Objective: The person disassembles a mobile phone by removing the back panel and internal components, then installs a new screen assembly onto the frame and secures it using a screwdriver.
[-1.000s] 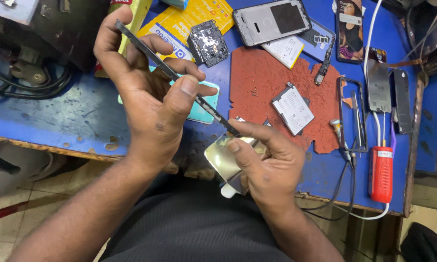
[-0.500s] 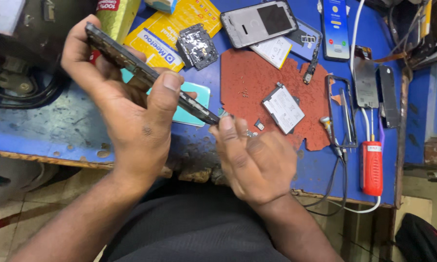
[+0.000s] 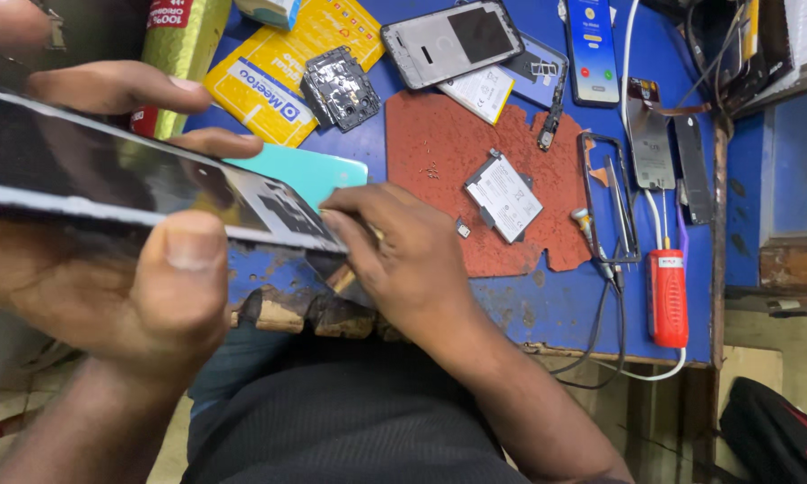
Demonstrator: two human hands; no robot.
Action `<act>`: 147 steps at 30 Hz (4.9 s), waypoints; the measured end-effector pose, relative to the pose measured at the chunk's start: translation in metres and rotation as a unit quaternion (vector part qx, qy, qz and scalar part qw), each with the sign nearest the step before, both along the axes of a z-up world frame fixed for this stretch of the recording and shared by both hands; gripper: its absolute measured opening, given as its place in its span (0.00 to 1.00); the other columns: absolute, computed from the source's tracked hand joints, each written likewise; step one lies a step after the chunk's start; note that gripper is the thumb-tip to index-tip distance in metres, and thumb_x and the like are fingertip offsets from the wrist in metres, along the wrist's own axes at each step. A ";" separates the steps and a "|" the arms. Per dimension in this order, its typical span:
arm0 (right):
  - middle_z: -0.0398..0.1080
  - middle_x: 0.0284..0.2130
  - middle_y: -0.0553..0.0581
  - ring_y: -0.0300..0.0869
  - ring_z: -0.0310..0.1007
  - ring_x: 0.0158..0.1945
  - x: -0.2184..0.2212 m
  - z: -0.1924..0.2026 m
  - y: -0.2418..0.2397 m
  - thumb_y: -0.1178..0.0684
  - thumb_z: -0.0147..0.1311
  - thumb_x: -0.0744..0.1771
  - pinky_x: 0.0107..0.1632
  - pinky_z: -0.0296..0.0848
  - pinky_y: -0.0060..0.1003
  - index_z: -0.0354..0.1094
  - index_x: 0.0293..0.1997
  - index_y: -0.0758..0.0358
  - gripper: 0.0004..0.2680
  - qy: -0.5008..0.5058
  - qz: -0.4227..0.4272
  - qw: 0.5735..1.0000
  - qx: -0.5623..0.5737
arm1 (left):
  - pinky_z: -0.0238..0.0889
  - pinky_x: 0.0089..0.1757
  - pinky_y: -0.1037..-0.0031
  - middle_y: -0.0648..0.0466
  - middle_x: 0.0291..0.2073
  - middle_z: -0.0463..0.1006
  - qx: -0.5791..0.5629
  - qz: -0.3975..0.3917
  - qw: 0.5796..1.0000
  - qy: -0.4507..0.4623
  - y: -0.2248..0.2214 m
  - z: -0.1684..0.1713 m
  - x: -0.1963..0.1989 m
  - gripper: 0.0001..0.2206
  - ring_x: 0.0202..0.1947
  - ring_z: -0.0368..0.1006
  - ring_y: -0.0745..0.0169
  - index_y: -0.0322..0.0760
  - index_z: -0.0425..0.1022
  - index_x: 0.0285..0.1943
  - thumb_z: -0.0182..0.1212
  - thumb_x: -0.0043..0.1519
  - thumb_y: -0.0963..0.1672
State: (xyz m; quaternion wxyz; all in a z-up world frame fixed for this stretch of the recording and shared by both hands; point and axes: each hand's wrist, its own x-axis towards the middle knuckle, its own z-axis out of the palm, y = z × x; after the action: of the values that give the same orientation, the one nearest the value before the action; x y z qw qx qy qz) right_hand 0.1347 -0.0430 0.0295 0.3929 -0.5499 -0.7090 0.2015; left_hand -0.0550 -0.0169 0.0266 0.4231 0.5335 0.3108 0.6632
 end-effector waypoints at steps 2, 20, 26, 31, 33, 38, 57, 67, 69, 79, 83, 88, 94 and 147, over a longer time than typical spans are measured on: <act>0.77 0.39 0.59 0.47 0.80 0.42 -0.005 0.001 0.009 0.59 0.57 0.70 0.45 0.77 0.38 0.72 0.49 0.63 0.04 -0.008 0.031 0.999 0.010 | 0.77 0.52 0.68 0.43 0.60 0.61 0.015 -0.017 1.000 0.011 -0.002 0.001 0.002 0.39 0.50 0.70 0.59 0.33 0.37 0.74 0.68 0.67 0.47; 0.77 0.42 0.59 0.50 0.79 0.44 0.003 0.005 0.020 0.58 0.61 0.68 0.44 0.76 0.40 0.73 0.48 0.63 0.06 -0.077 -0.003 0.997 -0.012 | 0.75 0.50 0.52 0.41 0.66 0.59 -0.042 -0.224 0.957 -0.181 0.006 0.025 0.002 0.38 0.59 0.67 0.43 0.28 0.44 0.79 0.63 0.68 0.49; 0.78 0.41 0.58 0.45 0.82 0.40 0.037 0.009 0.002 0.61 0.57 0.69 0.42 0.79 0.36 0.73 0.49 0.65 0.06 -0.064 -0.012 0.998 0.021 | 0.73 0.53 0.48 0.39 0.63 0.63 -0.139 -0.293 0.920 -0.221 0.029 0.028 0.020 0.30 0.59 0.67 0.43 0.28 0.51 0.77 0.51 0.74 0.52; 0.77 0.36 0.57 0.37 0.75 0.34 0.153 0.026 0.027 0.66 0.53 0.71 0.38 0.71 0.33 0.76 0.53 0.68 0.08 -0.178 -0.153 0.964 0.123 | 0.76 0.50 0.55 0.43 0.60 0.68 -0.143 -0.309 0.925 -0.167 0.050 0.031 0.046 0.25 0.58 0.72 0.49 0.33 0.57 0.73 0.42 0.76 0.54; 0.79 0.44 0.59 0.36 0.72 0.34 0.201 0.033 0.045 0.69 0.46 0.71 0.36 0.71 0.33 0.70 0.55 0.69 0.09 -0.113 -0.198 0.971 0.067 | 0.77 0.49 0.58 0.45 0.59 0.68 -0.139 -0.313 0.929 -0.139 0.061 0.033 0.060 0.24 0.56 0.74 0.51 0.35 0.57 0.71 0.42 0.75 0.55; 0.78 0.44 0.63 0.50 0.80 0.42 0.277 0.012 0.084 0.71 0.44 0.67 0.43 0.75 0.43 0.58 0.53 0.68 0.11 -0.216 -0.204 0.954 0.046 | 0.77 0.47 0.63 0.48 0.54 0.67 -0.111 -0.360 0.915 -0.145 0.087 0.028 0.105 0.23 0.51 0.73 0.57 0.40 0.54 0.72 0.46 0.75 0.54; 0.78 0.47 0.63 0.51 0.79 0.55 0.294 0.012 0.120 0.72 0.43 0.68 0.56 0.75 0.42 0.58 0.53 0.69 0.10 -0.232 -0.172 0.957 0.029 | 0.75 0.48 0.61 0.44 0.57 0.66 -0.131 -0.366 0.915 -0.105 0.103 0.008 0.103 0.32 0.54 0.73 0.54 0.38 0.42 0.82 0.43 0.72 0.53; 0.78 0.42 0.65 0.53 0.79 0.49 0.296 0.004 0.110 0.71 0.45 0.67 0.50 0.75 0.42 0.60 0.50 0.69 0.09 -0.271 -0.169 0.947 0.019 | 0.75 0.49 0.61 0.44 0.58 0.66 -0.151 -0.387 0.906 -0.081 0.093 0.015 0.105 0.33 0.55 0.71 0.54 0.36 0.42 0.82 0.41 0.70 0.54; 0.77 0.41 0.66 0.55 0.78 0.48 0.290 0.008 0.109 0.71 0.45 0.67 0.48 0.74 0.42 0.60 0.49 0.70 0.09 -0.292 -0.169 0.941 0.025 | 0.75 0.49 0.61 0.43 0.58 0.66 -0.150 -0.385 0.908 -0.075 0.094 0.016 0.104 0.33 0.55 0.72 0.54 0.36 0.43 0.81 0.40 0.70 0.55; 0.76 0.42 0.52 0.27 0.70 0.34 0.254 0.098 0.006 0.67 0.46 0.70 0.32 0.64 0.24 0.62 0.48 0.66 0.05 -0.020 -0.318 0.944 0.085 | 0.74 0.49 0.53 0.40 0.57 0.69 -0.200 -0.395 0.892 -0.085 0.092 0.024 0.105 0.32 0.53 0.73 0.46 0.35 0.46 0.79 0.41 0.72 0.57; 0.73 0.37 0.51 0.26 0.63 0.30 0.263 0.082 -0.052 0.65 0.53 0.74 0.34 0.61 0.21 0.65 0.51 0.68 0.03 -0.031 -0.323 0.941 0.099 | 0.72 0.52 0.52 0.35 0.58 0.70 -0.235 -0.381 0.893 -0.047 0.084 0.029 0.106 0.32 0.54 0.73 0.42 0.34 0.51 0.77 0.39 0.72 0.58; 0.66 0.28 0.44 0.24 0.59 0.28 0.261 0.040 -0.111 0.63 0.58 0.73 0.32 0.55 0.19 0.71 0.52 0.69 0.03 0.024 -0.388 0.919 0.059 | 0.77 0.48 0.55 0.36 0.56 0.73 -0.289 -0.334 0.897 -0.022 0.082 0.011 0.103 0.31 0.52 0.76 0.42 0.38 0.52 0.78 0.38 0.69 0.56; 0.68 0.31 0.43 0.26 0.63 0.32 0.257 0.018 -0.110 0.63 0.58 0.70 0.35 0.62 0.22 0.74 0.50 0.68 0.04 0.045 -0.401 0.915 -0.007 | 0.77 0.45 0.61 0.44 0.57 0.74 -0.291 -0.274 0.911 0.096 0.100 -0.031 0.119 0.25 0.51 0.77 0.50 0.30 0.61 0.71 0.42 0.73 0.52; 0.71 0.50 0.74 0.58 0.73 0.54 0.299 -0.102 -0.015 0.60 0.65 0.63 0.55 0.72 0.56 0.62 0.57 0.68 0.19 0.376 0.094 0.917 -0.098 | 0.68 0.51 0.58 0.51 0.46 0.77 0.325 -0.146 0.862 0.360 0.011 -0.013 0.167 0.14 0.52 0.75 0.53 0.39 0.75 0.52 0.59 0.61 0.48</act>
State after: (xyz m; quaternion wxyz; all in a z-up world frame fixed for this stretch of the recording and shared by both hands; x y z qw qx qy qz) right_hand 0.4336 -0.0583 -0.0725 0.5539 -0.4004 -0.5342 0.4976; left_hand 0.1118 -0.0057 0.0135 0.1764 0.8816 0.1274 0.4189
